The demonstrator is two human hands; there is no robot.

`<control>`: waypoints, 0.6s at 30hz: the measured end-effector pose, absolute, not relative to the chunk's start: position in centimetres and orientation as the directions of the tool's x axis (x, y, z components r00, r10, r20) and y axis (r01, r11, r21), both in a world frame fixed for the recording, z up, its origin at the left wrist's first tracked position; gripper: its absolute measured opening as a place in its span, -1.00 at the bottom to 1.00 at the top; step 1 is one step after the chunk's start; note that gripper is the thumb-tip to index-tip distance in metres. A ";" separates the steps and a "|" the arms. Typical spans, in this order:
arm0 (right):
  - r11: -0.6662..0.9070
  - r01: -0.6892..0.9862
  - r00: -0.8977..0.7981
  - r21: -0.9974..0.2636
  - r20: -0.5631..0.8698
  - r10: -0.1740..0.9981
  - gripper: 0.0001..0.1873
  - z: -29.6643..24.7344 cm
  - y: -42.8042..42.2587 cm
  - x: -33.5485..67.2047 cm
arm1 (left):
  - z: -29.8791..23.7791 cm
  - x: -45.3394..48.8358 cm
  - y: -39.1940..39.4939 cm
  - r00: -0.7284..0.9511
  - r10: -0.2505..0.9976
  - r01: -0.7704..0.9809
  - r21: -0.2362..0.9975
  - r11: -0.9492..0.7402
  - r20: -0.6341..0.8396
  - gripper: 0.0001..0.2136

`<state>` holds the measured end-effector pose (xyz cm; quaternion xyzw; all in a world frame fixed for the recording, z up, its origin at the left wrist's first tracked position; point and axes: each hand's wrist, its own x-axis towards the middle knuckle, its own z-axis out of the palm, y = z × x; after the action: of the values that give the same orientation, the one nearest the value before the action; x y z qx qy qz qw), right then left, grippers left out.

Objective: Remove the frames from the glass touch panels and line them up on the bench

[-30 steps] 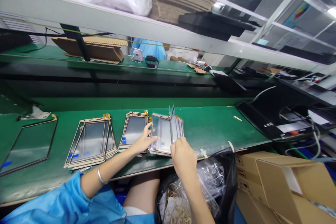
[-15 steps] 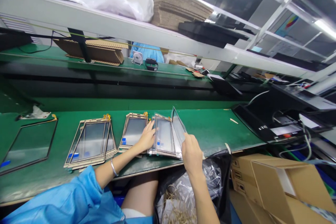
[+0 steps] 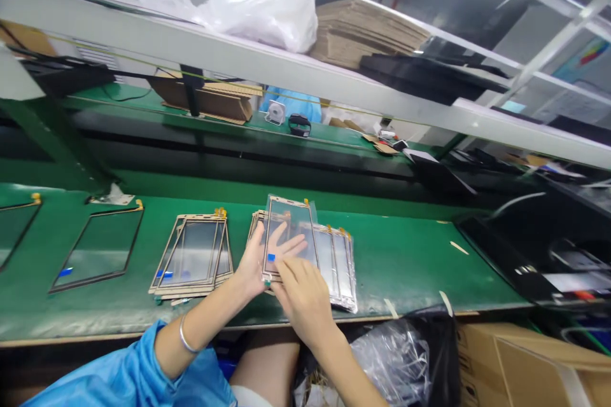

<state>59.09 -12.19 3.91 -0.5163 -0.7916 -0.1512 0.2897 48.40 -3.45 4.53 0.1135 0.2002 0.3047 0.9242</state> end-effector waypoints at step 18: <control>0.384 0.683 0.010 -0.621 0.534 0.845 -0.84 2.1 -11.8 56.4 | 1.6 45.1 -4.8 0.721 0.649 -0.483 0.497 0.721 -0.242 -0.27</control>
<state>56.35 -11.84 2.06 -0.5476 -0.6978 0.0895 0.4530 45.11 -4.81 1.61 0.2040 0.2040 0.3126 0.9050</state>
